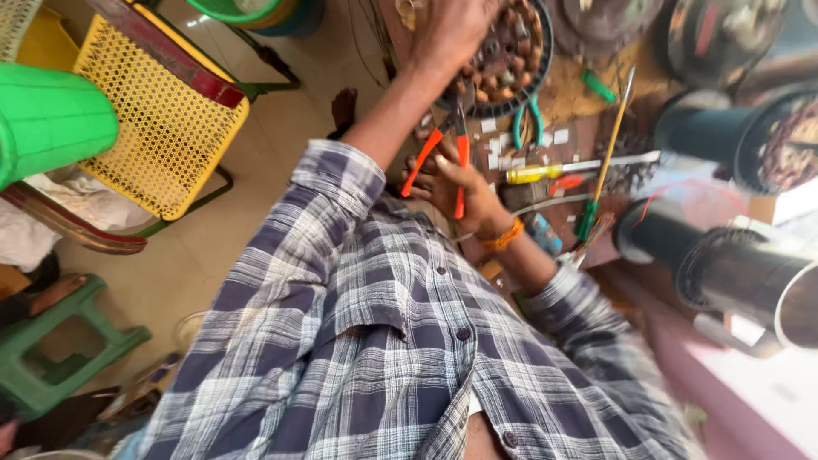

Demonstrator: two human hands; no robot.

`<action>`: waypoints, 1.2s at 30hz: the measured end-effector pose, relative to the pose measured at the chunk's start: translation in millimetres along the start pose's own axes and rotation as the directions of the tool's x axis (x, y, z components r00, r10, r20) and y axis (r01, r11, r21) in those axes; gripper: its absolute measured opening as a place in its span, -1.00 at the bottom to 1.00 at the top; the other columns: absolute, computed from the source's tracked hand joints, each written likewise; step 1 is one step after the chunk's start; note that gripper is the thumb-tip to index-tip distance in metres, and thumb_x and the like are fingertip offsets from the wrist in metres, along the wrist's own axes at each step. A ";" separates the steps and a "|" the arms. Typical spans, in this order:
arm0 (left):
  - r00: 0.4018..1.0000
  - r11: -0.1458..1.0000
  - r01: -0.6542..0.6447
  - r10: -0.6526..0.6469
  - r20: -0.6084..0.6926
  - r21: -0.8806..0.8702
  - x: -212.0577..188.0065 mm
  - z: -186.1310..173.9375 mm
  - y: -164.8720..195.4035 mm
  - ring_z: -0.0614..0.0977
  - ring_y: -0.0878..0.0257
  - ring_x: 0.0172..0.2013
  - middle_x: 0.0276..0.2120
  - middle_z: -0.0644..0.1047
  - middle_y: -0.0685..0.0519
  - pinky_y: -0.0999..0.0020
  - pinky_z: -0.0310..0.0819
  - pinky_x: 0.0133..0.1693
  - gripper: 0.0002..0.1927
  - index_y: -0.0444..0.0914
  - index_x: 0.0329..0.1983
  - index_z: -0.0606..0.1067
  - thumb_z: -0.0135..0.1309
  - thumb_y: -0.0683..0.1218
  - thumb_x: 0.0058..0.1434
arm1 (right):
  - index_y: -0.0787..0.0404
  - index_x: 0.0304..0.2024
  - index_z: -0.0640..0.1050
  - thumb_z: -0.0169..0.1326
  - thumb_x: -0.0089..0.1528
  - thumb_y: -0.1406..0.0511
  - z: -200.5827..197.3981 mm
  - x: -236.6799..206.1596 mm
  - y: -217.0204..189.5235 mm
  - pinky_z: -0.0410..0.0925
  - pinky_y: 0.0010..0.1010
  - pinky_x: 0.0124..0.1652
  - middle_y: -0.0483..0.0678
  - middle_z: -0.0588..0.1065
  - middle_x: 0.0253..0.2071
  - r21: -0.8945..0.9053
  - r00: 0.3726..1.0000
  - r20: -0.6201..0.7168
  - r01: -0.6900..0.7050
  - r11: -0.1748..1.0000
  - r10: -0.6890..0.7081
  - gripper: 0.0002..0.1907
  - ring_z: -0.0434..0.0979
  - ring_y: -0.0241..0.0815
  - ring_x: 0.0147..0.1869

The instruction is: The person uses pliers to repeatedly pull and adjust copper windings on a motor stator placed on a workbench. The hands rotate the stator and use the pliers to grip and reposition individual coils throughout the clip.

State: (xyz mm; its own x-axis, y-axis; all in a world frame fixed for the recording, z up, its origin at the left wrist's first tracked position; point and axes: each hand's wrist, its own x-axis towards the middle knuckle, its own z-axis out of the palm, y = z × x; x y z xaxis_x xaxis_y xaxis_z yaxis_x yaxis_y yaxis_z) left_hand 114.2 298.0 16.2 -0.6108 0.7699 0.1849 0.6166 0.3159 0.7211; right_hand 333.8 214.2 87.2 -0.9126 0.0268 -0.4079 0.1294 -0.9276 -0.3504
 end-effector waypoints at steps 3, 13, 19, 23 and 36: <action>0.986 0.996 -0.090 0.086 -0.142 -0.024 5.5 -4.4 6.7 0.59 0.25 -0.64 -0.53 0.54 0.05 0.38 0.39 -0.73 -0.34 -0.16 0.02 0.50 -0.28 0.43 0.35 | 0.03 0.51 0.08 0.04 0.30 -0.10 2.7 10.5 9.3 0.17 -0.05 0.42 -0.03 0.24 0.47 0.033 0.997 -0.072 0.039 0.999 -0.036 -0.15 0.27 -0.02 0.52; 0.959 0.985 -0.139 0.159 -0.236 0.099 7.4 -3.4 12.6 0.69 0.01 -0.43 -0.42 0.64 0.00 0.11 0.48 -0.54 -0.48 -0.05 -0.09 0.53 -0.25 0.38 0.47 | 0.23 0.43 0.23 0.00 0.31 -0.17 -20.7 10.9 29.4 0.30 -0.06 0.26 0.11 0.38 0.27 0.045 0.977 -0.171 0.138 0.989 -0.129 -0.15 0.42 0.05 0.31; 0.958 0.983 -0.183 0.178 -0.226 -0.002 8.3 0.6 12.1 0.69 0.03 -0.51 -0.53 0.60 -0.04 0.13 0.53 -0.55 -0.44 -0.23 -0.05 0.53 -0.23 0.31 0.49 | 0.20 0.24 0.36 0.15 0.29 0.27 -3.8 19.8 32.2 0.34 -0.18 0.16 -0.01 0.46 0.04 -0.008 0.969 -0.130 0.210 0.978 -0.209 -0.51 0.48 -0.04 0.15; 0.984 0.994 -0.088 0.097 -0.153 0.062 16.9 13.6 10.8 0.64 0.15 -0.58 -0.60 0.58 0.02 0.26 0.45 -0.63 -0.43 -0.13 -0.11 0.55 -0.23 0.37 0.44 | 0.16 0.16 0.37 0.11 0.27 0.30 -2.1 9.0 21.6 0.36 -0.29 0.04 -0.04 0.45 -0.07 0.054 0.978 -0.166 0.138 0.989 -0.127 -0.58 0.50 -0.10 0.05; 0.978 0.998 -0.056 0.049 -0.203 -0.027 22.2 16.0 13.5 0.70 0.13 -0.41 -0.34 0.65 0.09 0.22 0.55 -0.47 -0.46 -0.11 -0.16 0.49 -0.17 0.40 0.40 | 0.26 -0.03 0.49 0.07 0.32 0.41 -99.1 -7.2 -38.2 0.41 -0.12 -0.14 0.14 0.56 -0.19 -0.991 0.896 -0.040 -0.092 -0.097 -0.443 -0.84 0.59 0.13 -0.11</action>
State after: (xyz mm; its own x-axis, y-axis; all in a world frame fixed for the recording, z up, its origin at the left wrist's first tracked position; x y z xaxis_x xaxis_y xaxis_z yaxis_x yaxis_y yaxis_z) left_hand 116.9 328.2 19.4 -0.6680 0.6559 0.3516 0.6359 0.2576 0.7275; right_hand 373.9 286.4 19.9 -0.8593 0.4494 -0.2441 0.4558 0.4566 -0.7640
